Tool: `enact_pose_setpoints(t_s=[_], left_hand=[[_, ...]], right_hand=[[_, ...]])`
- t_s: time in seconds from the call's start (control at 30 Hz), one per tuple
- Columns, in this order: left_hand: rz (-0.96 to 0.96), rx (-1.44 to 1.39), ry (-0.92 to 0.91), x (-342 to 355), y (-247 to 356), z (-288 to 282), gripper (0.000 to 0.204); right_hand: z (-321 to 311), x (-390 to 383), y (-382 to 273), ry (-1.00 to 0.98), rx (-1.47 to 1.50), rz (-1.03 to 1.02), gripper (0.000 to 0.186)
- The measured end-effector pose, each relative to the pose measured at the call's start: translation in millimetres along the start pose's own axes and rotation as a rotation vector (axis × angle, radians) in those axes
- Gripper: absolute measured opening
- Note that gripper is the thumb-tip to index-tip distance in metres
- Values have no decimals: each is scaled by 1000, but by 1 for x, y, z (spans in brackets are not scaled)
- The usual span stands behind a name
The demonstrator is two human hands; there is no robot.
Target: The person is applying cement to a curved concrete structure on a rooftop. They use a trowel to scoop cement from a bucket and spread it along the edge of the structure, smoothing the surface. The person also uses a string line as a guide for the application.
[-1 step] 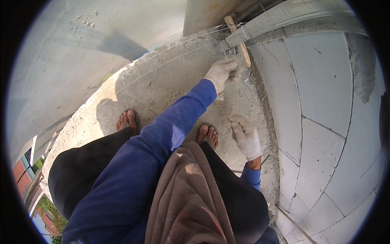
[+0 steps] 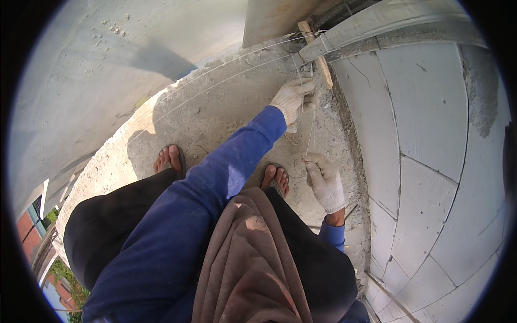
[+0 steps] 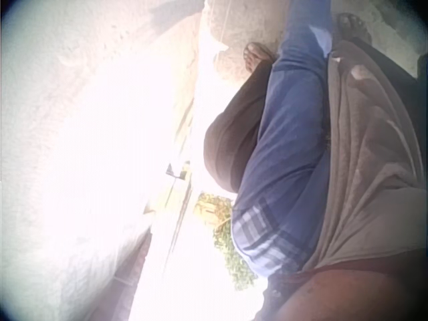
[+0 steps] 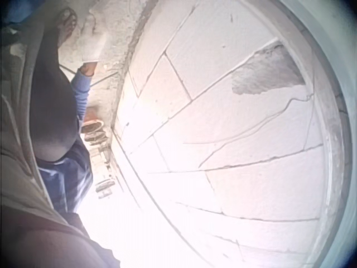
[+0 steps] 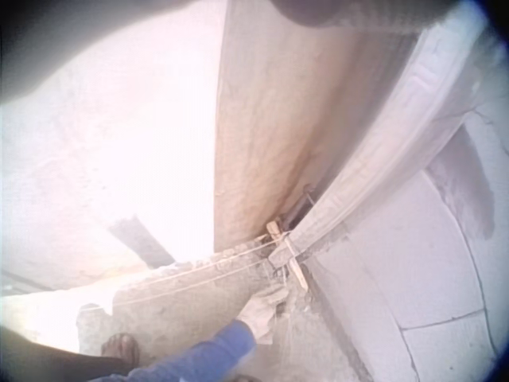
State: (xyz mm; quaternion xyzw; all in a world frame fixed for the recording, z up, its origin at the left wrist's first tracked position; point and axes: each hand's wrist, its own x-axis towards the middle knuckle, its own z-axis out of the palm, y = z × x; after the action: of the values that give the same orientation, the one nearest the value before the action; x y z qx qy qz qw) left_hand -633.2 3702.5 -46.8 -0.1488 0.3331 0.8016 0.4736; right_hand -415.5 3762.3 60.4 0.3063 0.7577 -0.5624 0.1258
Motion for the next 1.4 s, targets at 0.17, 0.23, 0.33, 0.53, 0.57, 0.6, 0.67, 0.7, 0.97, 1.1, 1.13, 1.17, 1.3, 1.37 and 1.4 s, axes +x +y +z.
enact_pose_setpoints(t_s=[0.17, 0.23, 0.33, 0.53, 0.57, 0.6, 0.67, 0.7, 0.97, 1.1, 1.13, 1.17, 1.3, 1.37, 1.4], left_hand=[[9, 15, -34, -4, -7, -6, 34], [-24, 43, -38, -9, -11, -4, 31], [-27, 97, -98, -13, -17, -10, 28], [35, 278, -57, -45, -26, 6, 24], [55, 304, -62, -47, -30, 5, 24], [58, 281, 10, -52, -31, 9, 24], [61, 225, 155, -62, -26, 20, 24], [145, 362, 190, -65, -27, 22, 24], [180, 306, 113, -58, -36, 0, 27], [85, 232, 184, -70, -26, 4, 26], [70, 205, 191, -71, -27, 2, 26], [55, 179, 197, -71, -29, 0, 25], [59, 216, 172, -67, -31, -4, 26], [55, 232, 163, -66, -33, -4, 27], [33, 222, 165, -65, -33, -4, 28]], right_hand=[[-1, -4, 9, 28, -40, 52, 19], [-2, -6, 7, 1, -10, 104, 22], [-3, -13, 4, -37, -80, 92, 24], [-17, -17, 37, -151, -234, -120, 23], [-18, -18, 48, -139, -114, -81, 23], [-21, -16, 58, -128, 10, -41, 23], [-31, 13, 63, 246, 538, -4, 25], [-39, 31, 64, 438, 789, 27, 27], [-1, 218, 8, 3, 880, 67, 34], [6, 231, 11, -302, 1156, 69, 35], [8, 231, 12, -342, 1190, 62, 34], [10, 231, 13, -380, 1224, 55, 33], [9, 225, 22, -273, 1171, 46, 31], [6, 222, 24, -266, 1166, 14, 30], [5, 222, 26, -264, 1163, -3, 30]])
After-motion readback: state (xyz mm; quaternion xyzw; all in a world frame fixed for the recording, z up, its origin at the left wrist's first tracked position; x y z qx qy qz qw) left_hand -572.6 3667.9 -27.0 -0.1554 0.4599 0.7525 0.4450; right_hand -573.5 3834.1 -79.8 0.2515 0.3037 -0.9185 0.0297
